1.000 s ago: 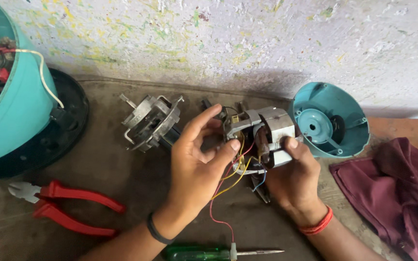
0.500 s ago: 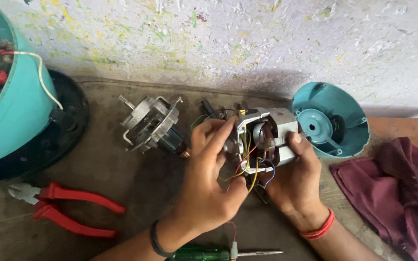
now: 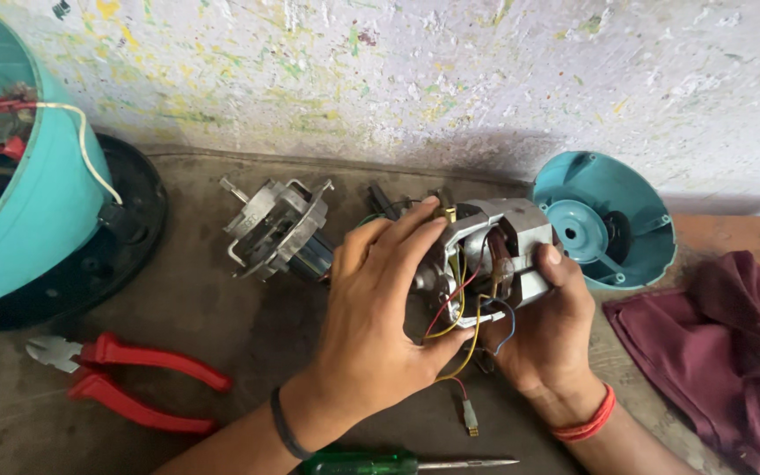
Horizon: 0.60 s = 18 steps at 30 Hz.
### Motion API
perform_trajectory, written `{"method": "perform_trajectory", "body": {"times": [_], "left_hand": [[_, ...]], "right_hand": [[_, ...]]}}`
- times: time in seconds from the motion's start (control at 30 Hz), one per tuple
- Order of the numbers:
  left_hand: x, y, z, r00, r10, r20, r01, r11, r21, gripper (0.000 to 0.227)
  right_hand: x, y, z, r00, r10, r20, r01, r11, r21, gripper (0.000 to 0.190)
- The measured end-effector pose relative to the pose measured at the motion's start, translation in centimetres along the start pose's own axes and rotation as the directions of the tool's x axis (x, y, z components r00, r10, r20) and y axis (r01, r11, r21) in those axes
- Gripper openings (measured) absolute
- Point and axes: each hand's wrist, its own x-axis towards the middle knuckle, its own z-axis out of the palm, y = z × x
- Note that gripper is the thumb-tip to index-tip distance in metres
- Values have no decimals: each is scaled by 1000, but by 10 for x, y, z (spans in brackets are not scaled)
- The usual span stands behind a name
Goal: The person disassembles a small electric motor, separating the stator and rotor components. They wipe the rotor with a cloth, use a screwdriver to adjust internal parts, and manipulate various colored wires. The person repeatedly handles and reassembles the motor components on a workbench.
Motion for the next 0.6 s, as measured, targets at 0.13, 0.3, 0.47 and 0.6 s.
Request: {"method": "perform_trajectory", "body": {"times": [0.13, 0.3, 0.47, 0.6], "left_hand": [[1, 0, -3, 999, 38, 2, -38, 998, 47, 93], [-2, 0, -4, 990, 143, -15, -141, 984, 111, 88], [-4, 0, -3, 991, 133, -35, -130, 989, 74, 93], [-5, -2, -1, 994, 100, -52, -97, 994, 45, 101]], "right_hand": [[0, 1, -4, 999, -29, 13, 29, 999, 18, 52], [0, 1, -11, 996, -69, 49, 68, 998, 18, 54], [0, -3, -11, 999, -46, 26, 46, 999, 1, 56], [2, -3, -3, 998, -8, -55, 6, 999, -34, 56]]}}
